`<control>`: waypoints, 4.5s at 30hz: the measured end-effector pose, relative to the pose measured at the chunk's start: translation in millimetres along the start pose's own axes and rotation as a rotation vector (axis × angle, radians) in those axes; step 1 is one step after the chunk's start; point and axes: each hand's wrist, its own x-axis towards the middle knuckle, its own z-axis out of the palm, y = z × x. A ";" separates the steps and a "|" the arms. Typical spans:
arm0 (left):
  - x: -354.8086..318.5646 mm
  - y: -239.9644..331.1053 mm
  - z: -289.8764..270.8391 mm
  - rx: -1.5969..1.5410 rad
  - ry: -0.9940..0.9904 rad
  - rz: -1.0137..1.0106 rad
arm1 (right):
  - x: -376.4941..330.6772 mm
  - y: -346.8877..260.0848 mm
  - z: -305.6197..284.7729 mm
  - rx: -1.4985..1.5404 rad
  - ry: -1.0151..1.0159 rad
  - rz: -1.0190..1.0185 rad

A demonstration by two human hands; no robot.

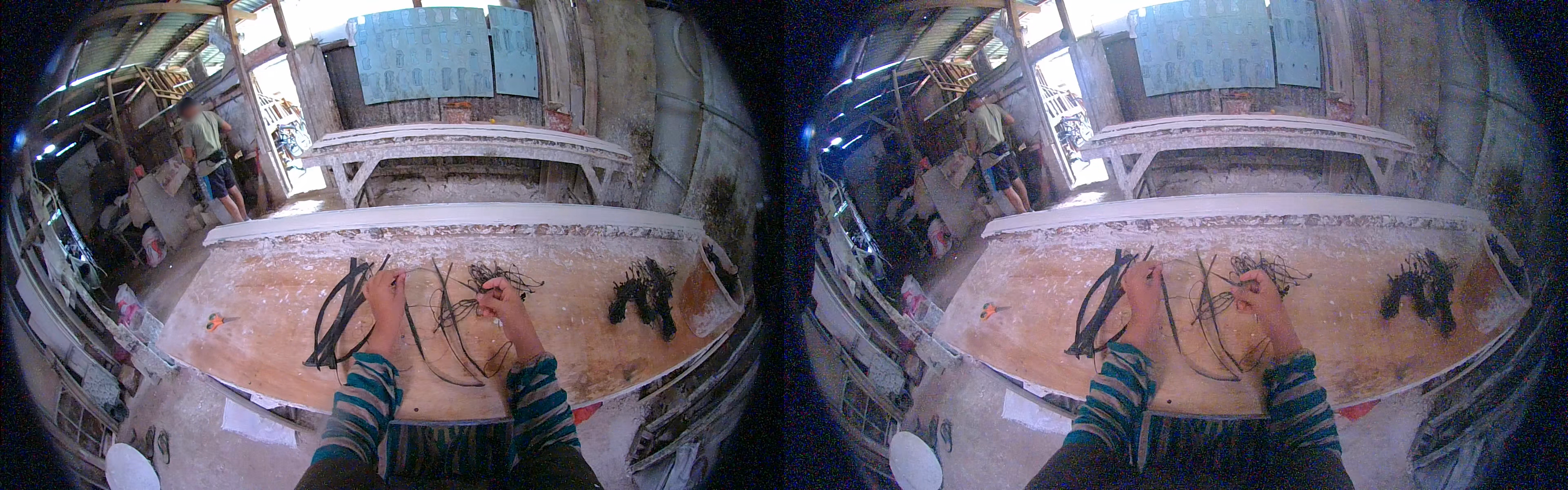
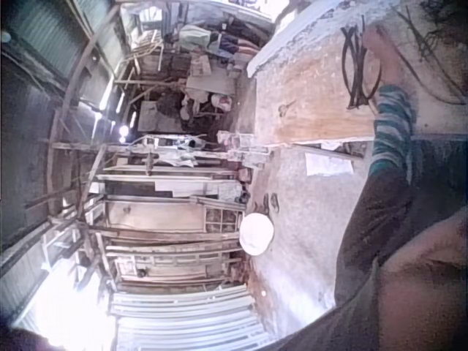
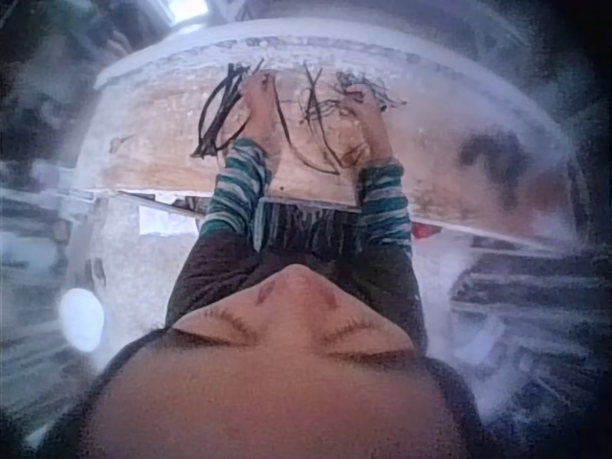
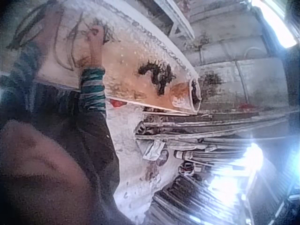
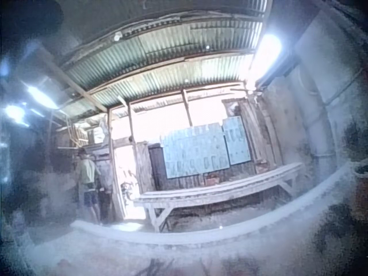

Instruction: The person repeatedly picks up, inspects, and separates thin black cable-like strips on a workbench. The hands handle the strips one at a time, occasionally twisting or folding them, and placing them into small piles. A second person works at a separate bench in the background.

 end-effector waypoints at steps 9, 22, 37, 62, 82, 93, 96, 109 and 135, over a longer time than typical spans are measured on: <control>9.7 -5.2 -8.5 -0.209 0.127 -0.054 | 2.6 -8.4 -15.5 0.310 -0.185 0.099; 20.8 -15.3 -32.4 -0.334 0.253 -0.222 | 3.7 0.1 -23.3 -0.093 -0.474 0.188; 10.5 -35.8 -12.6 -0.146 -0.160 -0.217 | 5.4 -4.9 -29.9 0.816 -0.272 -0.203; -42.6 39.0 25.9 -1.015 -0.676 -0.577 | 3.2 22.8 11.3 -0.011 -0.091 0.044; -38.3 52.0 14.3 -1.102 -0.745 -0.670 | 7.9 32.9 12.6 -0.162 -0.018 -0.115; -35.2 50.5 13.7 -0.998 -0.752 -0.668 | 8.4 40.0 12.9 -0.269 -0.077 -0.167; -35.3 45.0 15.5 -1.023 -0.722 -0.703 | 8.0 39.7 14.0 -0.285 -0.077 -0.181; -27.1 52.5 3.5 -1.009 -0.678 -0.757 | -13.4 8.2 34.4 -0.632 -0.111 -0.532; -30.2 51.0 9.6 -1.109 -0.661 -0.661 | -2.0 25.5 24.8 -0.225 -0.045 -0.158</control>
